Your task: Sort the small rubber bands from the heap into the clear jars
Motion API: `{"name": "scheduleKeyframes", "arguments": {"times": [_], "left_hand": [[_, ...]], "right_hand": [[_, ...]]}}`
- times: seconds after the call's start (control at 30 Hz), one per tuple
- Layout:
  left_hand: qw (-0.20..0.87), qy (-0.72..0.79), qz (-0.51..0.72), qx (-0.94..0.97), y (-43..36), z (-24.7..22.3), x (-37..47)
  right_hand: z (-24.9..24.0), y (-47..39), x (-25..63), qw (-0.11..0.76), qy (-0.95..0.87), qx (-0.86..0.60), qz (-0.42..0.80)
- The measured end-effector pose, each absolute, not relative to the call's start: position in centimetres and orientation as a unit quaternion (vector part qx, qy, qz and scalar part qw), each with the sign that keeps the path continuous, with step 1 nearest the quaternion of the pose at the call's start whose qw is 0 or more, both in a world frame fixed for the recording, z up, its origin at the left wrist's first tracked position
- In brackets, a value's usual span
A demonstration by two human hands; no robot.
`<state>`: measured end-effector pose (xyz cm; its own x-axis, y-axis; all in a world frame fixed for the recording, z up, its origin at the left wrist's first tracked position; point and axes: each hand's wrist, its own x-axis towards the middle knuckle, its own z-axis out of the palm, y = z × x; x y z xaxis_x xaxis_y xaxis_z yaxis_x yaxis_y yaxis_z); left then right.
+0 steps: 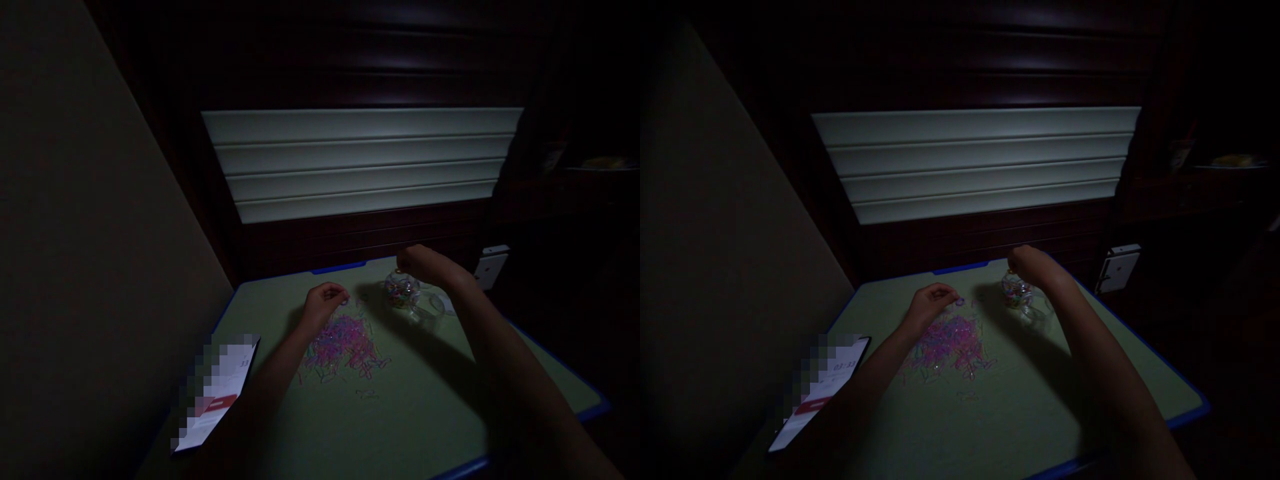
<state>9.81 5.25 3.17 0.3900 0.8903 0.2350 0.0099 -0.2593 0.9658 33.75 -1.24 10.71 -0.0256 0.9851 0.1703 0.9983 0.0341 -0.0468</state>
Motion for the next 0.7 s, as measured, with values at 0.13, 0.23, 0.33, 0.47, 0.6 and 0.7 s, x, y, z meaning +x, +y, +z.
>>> {"name": "scheduleKeyframes", "arguments": {"times": [0.13,0.23,0.33,0.47,0.6,0.7], "left_hand": [[0.505,0.342,0.428,0.667,5.22,3.19,9.76],[0.504,0.344,0.425,0.669,5.27,3.15,9.78],[0.503,0.346,0.423,0.669,5.31,3.09,9.8],[0.503,0.352,0.422,0.667,5.28,3.15,9.76],[0.499,0.359,0.424,0.665,5.19,3.34,9.7],[0.497,0.361,0.421,0.667,5.13,3.45,9.67]], "right_hand": [[10.86,-1.58,34.13,0.046,-0.7,-0.711,-0.045],[10.91,-1.71,34.08,0.032,-0.691,-0.72,-0.053],[10.85,-1.68,34.01,0.024,-0.682,-0.729,-0.061],[10.65,-1.57,34.05,0.017,-0.674,-0.736,-0.068],[10.48,-1.47,34.17,0.016,-0.672,-0.737,-0.07],[10.36,-1.38,34.26,0.017,-0.672,-0.737,-0.07]]}}
